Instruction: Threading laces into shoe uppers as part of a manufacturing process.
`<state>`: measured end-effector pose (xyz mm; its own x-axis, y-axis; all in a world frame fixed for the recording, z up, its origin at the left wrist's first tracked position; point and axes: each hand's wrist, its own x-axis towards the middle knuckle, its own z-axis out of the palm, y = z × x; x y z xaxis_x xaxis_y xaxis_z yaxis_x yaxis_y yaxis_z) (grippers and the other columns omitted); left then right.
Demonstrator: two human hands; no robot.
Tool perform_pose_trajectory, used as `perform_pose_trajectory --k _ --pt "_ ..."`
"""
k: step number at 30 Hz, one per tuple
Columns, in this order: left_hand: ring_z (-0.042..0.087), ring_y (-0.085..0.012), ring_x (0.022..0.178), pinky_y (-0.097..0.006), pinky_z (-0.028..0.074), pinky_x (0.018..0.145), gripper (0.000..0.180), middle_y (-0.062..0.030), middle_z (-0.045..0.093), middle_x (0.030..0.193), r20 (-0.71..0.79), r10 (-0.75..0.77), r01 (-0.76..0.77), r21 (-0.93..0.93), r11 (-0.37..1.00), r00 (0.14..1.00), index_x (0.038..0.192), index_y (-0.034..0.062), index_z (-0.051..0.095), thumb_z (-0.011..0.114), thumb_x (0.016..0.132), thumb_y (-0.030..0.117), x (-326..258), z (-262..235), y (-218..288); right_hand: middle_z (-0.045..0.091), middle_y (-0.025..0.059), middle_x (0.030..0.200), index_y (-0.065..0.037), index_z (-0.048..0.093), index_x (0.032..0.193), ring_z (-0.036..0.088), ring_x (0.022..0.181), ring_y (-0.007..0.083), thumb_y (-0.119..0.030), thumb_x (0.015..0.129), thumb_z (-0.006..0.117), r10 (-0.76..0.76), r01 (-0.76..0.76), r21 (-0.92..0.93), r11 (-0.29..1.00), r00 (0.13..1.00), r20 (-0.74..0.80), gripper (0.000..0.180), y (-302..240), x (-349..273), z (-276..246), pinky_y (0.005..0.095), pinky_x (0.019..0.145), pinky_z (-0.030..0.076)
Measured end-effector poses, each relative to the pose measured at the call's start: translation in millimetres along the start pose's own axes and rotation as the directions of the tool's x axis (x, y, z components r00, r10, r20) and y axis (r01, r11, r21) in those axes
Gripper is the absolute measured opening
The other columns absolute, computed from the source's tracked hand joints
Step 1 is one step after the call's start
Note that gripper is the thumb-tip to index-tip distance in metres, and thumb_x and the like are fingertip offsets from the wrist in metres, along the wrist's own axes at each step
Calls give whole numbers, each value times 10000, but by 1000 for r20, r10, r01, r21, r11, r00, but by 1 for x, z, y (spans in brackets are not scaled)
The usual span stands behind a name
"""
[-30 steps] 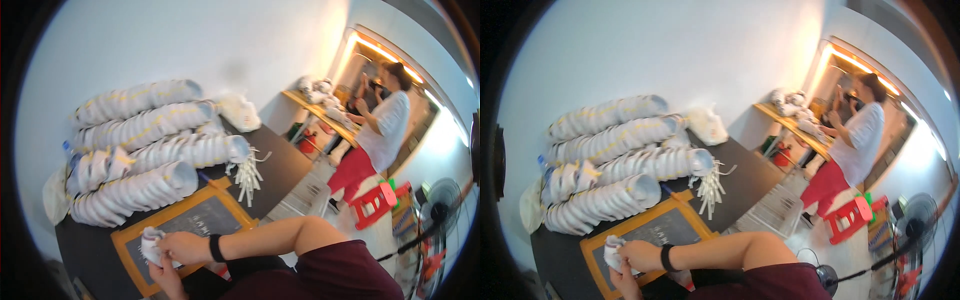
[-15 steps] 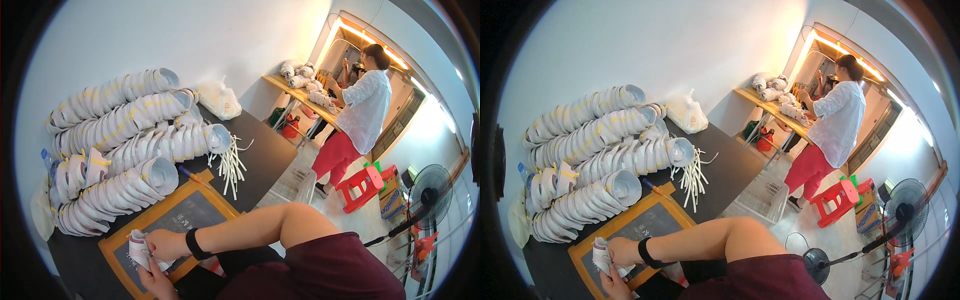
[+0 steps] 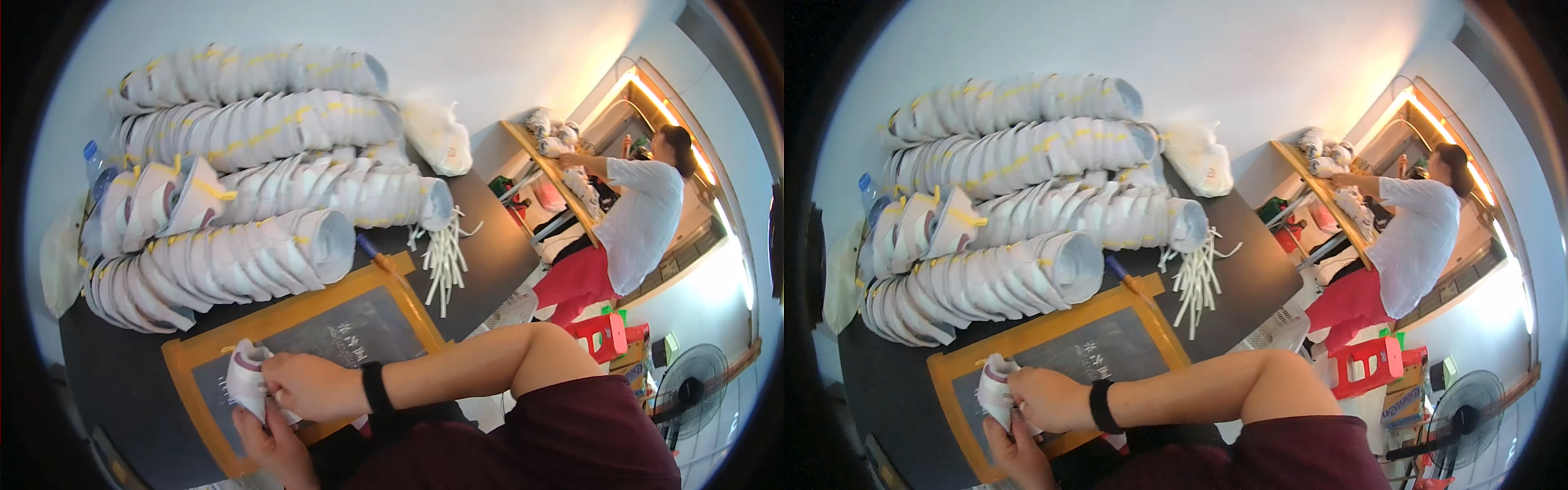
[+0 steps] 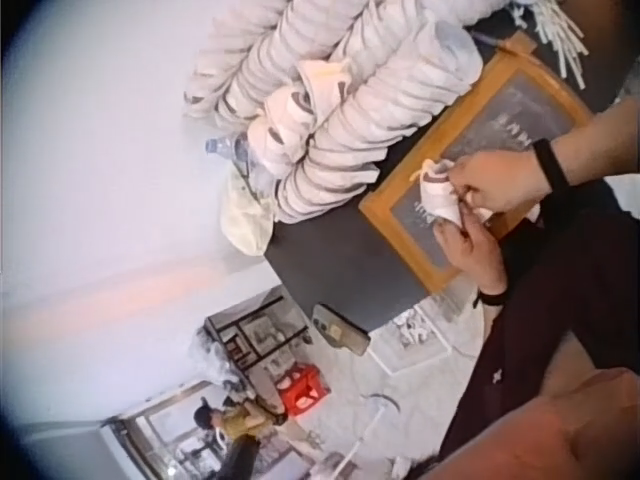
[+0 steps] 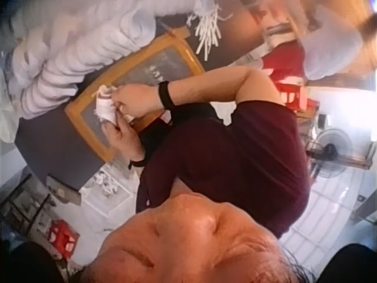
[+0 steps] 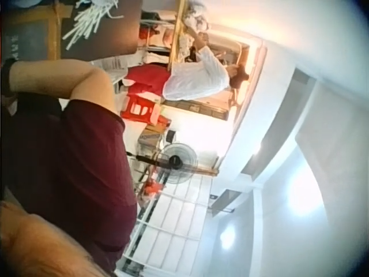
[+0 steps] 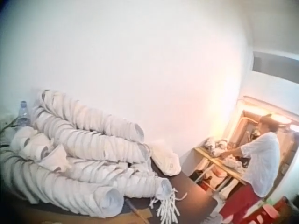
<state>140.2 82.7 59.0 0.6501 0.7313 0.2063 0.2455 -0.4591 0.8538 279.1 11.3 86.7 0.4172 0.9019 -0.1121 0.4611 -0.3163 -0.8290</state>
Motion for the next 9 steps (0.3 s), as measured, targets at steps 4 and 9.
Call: perform_pose_trajectory --k 4,9 --pt "547 -365 805 -413 436 714 150 -178 527 866 -44 10 -16 -135 991 999 1018 -64 582 582 890 13 2 15 -4 593 190 957 -19 543 885 609 848 397 -79 836 584 183 -196 99 976 975 127 88 8 6 -5 452 736 490" --pt "561 -276 850 -357 434 764 189 -141 553 909 9 -46 47 -118 992 999 1070 -11 573 593 916 96 -2 12 -15 602 136 1035 -99 552 966 644 904 317 -183 792 698 -24 149 -462 874 964 265 243 -15 4 -1 421 800 529"
